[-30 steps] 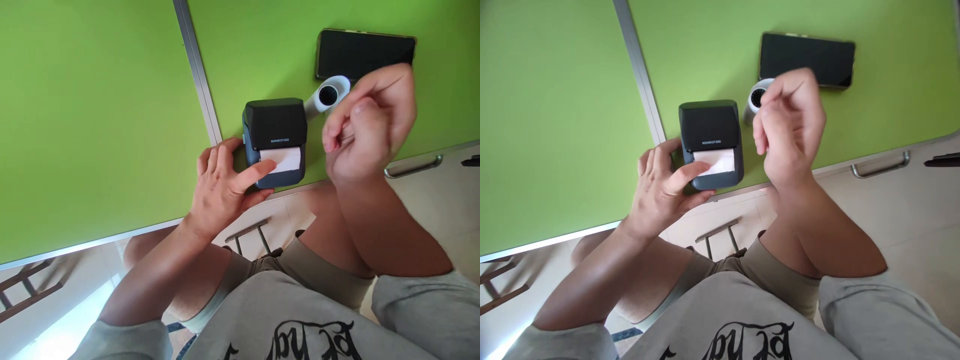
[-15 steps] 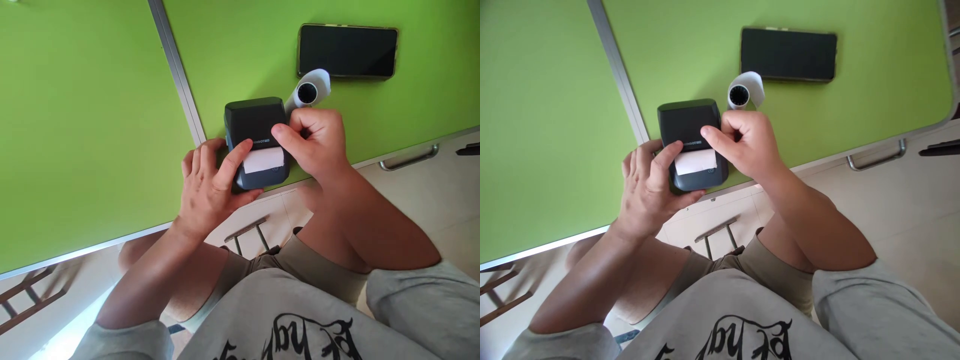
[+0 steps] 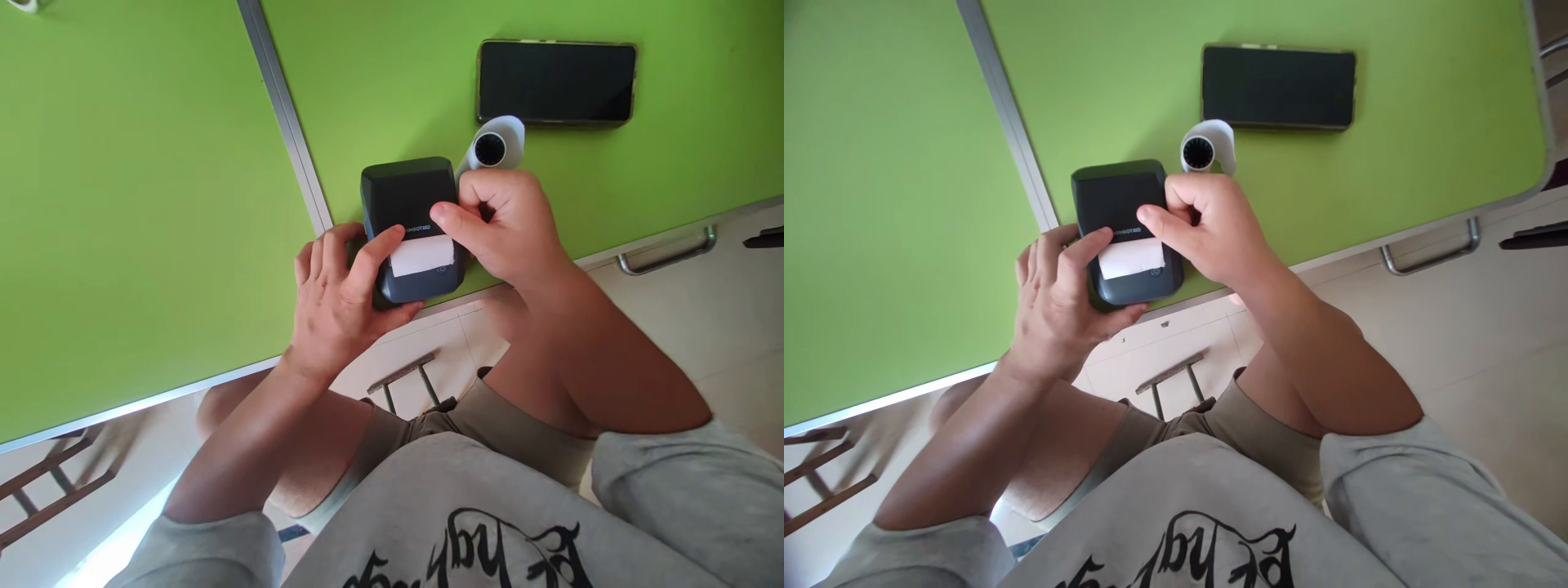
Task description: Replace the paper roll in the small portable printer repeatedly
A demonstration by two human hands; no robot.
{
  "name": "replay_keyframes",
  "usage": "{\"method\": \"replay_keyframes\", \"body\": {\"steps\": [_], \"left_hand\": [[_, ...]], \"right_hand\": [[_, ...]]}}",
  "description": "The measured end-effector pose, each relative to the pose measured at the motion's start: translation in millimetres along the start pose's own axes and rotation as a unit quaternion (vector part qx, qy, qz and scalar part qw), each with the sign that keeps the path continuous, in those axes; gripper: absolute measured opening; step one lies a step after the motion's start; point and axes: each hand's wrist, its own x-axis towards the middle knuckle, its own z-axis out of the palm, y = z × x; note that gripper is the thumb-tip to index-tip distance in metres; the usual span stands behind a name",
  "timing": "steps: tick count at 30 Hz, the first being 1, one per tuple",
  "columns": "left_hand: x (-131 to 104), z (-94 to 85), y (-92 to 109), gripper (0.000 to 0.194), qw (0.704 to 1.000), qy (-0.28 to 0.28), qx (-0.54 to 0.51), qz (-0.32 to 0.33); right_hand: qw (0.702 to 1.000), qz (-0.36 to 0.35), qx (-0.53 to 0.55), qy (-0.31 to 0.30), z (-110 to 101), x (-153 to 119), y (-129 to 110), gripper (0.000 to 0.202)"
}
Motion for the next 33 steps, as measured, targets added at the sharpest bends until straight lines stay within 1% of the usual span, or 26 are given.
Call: {"method": "replay_keyframes", "body": {"steps": [5,11,12,16,18,20,22,24,28,33], "left_hand": [[0.5,-2.9,2.3,0.086,1.000,-0.006,0.002,-0.013],[3.9,-1.2,2.4,0.090,1.000,-0.017,-0.008,-0.023],[4.7,0.4,2.0,0.093,0.999,-0.018,-0.015,-0.027],[5.5,7.5,-1.1,0.117,0.997,-0.013,-0.048,-0.055],[4.3,9.1,-3.6,0.116,0.997,-0.016,-0.053,-0.058],[2.7,9.0,-6.6,0.111,0.997,-0.023,-0.050,-0.048],[1.7,8.4,-9.3,0.109,0.998,-0.027,-0.045,-0.035],[1.6,8.5,-10.9,0.112,0.998,-0.025,-0.045,-0.028],[3.1,10.4,-10.4,0.116,0.998,-0.023,-0.055,-0.031],[5.5,10.0,-8.8,0.117,0.998,-0.017,-0.047,-0.038]], "right_hand": [[1.000,-0.006,-0.007,0.000,2.1,2.3,7.0,0.053],[0.997,-0.045,-0.025,0.054,9.8,-3.2,13.5,0.055],[0.996,-0.051,-0.025,0.062,10.5,-4.4,13.7,0.056],[0.994,-0.061,-0.030,0.086,10.9,-4.9,16.9,0.065],[0.993,-0.057,-0.032,0.095,10.5,-1.7,21.4,0.070],[0.992,-0.045,-0.031,0.113,10.0,2.8,27.2,0.074],[0.991,-0.031,-0.030,0.127,9.3,6.7,32.3,0.075],[0.991,-0.025,-0.030,0.127,8.7,8.0,34.8,0.074],[0.992,-0.034,-0.037,0.113,9.5,4.0,32.9,0.070],[0.992,-0.026,-0.058,0.108,12.0,0.6,32.1,0.061]]}}
